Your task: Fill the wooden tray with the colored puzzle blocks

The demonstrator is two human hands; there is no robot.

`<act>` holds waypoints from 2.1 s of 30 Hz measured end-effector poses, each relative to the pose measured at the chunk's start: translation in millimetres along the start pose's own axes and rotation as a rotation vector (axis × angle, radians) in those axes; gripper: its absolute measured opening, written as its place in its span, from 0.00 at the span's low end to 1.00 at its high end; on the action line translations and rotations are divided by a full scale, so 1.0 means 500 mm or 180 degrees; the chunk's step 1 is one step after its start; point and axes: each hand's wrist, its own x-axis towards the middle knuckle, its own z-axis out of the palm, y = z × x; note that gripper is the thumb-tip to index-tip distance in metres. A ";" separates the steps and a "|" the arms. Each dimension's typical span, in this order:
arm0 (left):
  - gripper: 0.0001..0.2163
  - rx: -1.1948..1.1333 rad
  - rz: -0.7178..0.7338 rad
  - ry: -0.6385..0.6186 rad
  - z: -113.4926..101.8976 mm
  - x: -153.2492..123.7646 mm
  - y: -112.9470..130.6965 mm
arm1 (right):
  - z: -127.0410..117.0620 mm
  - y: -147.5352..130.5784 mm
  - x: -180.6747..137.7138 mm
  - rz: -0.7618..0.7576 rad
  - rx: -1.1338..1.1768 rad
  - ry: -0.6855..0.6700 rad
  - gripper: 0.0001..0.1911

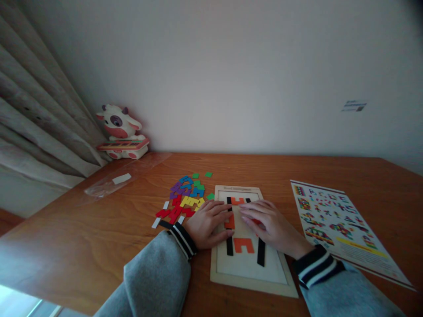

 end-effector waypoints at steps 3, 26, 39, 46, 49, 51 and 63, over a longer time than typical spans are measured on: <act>0.18 0.0007 0.0027 0.0150 0.000 0.001 -0.001 | -0.011 -0.029 -0.007 -0.0251 0.0209 -0.0086 0.15; 0.16 -0.0146 0.0139 0.0147 0.007 -0.005 -0.010 | -0.001 -0.092 -0.019 -0.0902 0.0412 -0.0219 0.11; 0.16 -0.0174 0.0146 0.0101 0.005 -0.002 -0.011 | -0.002 -0.088 -0.017 -0.0818 0.0427 -0.0201 0.13; 0.15 -0.0202 0.0155 0.0148 0.008 -0.004 -0.012 | -0.023 -0.047 -0.030 -0.0337 0.0399 -0.0386 0.17; 0.15 -0.0129 0.0092 0.0177 0.010 -0.004 -0.013 | -0.028 -0.042 -0.034 -0.0131 0.0427 -0.0570 0.19; 0.15 -0.0067 0.0061 0.0220 0.011 -0.003 -0.013 | -0.027 -0.044 -0.034 -0.0047 0.0434 -0.0648 0.19; 0.15 -0.0002 -0.0132 0.0182 0.017 0.003 -0.013 | -0.013 -0.046 -0.030 0.0097 0.0253 -0.0342 0.11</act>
